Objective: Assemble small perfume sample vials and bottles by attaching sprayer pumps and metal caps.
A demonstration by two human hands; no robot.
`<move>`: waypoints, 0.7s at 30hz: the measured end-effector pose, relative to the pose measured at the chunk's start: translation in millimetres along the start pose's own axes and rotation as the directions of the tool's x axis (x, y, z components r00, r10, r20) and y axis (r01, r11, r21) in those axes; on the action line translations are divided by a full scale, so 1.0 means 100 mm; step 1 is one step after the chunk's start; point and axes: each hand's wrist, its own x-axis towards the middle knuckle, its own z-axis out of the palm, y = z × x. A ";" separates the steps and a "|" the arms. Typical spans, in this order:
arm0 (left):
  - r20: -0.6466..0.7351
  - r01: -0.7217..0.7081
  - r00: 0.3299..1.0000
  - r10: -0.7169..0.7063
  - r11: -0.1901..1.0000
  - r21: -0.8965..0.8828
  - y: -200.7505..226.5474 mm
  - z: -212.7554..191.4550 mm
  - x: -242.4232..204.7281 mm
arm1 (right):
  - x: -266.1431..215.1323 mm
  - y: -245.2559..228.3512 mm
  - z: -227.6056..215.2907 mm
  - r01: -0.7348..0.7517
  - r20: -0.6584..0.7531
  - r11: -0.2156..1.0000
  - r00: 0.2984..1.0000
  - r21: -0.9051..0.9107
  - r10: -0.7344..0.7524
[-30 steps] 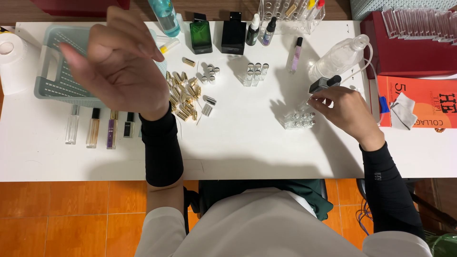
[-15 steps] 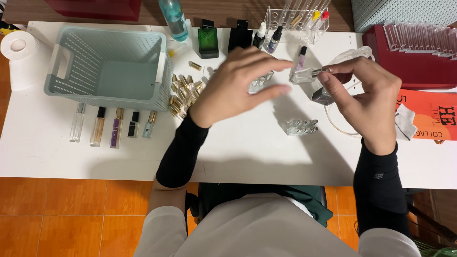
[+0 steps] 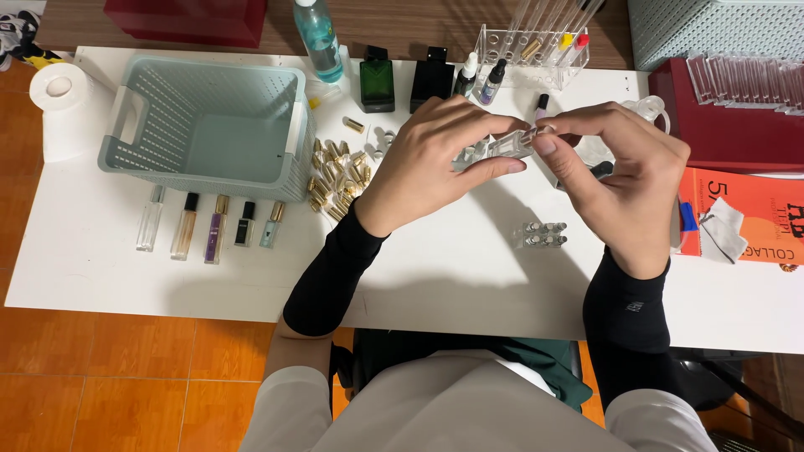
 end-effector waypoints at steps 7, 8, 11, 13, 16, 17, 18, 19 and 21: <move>-0.008 0.018 1.000 -0.018 1.000 0.007 0.04 -0.03 0.04 | 0.11 -0.08 0.01 -0.008 -0.001 0.997 1.000 0.071 0.009; -0.005 0.019 1.000 -0.018 1.000 0.004 0.04 -0.03 0.05 | 0.08 -0.03 0.01 -0.012 -0.002 0.997 1.000 0.071 0.012; -0.013 0.028 1.000 -0.028 1.000 0.000 0.08 -0.04 0.06 | 0.02 0.08 0.01 -0.033 0.014 0.995 0.999 0.093 0.031; -0.013 0.034 0.999 -0.035 0.999 -0.018 0.09 -0.04 0.08 | 0.03 0.09 0.01 -0.036 0.019 0.993 0.999 0.112 0.034; 0.000 0.052 0.999 -0.052 0.998 -0.043 0.10 -0.05 0.09 | 0.04 0.12 0.01 -0.017 0.025 0.996 1.000 0.093 0.015; 0.001 0.053 0.999 -0.053 0.998 -0.042 0.11 -0.05 0.09 | 0.04 0.12 0.01 -0.018 0.025 0.995 1.000 0.094 0.015; 0.006 0.058 0.998 -0.057 0.997 -0.047 0.11 -0.05 0.10 | 0.05 0.12 0.01 -0.024 0.032 0.994 0.999 0.103 0.021; 0.010 0.062 0.998 -0.062 0.997 -0.052 0.11 -0.06 0.10 | 0.05 0.12 0.01 -0.031 0.039 0.993 0.999 0.111 0.027; 0.014 0.066 0.998 -0.066 0.997 -0.051 0.11 -0.07 0.10 | 0.05 0.12 0.01 -0.037 0.039 0.994 0.999 0.108 0.033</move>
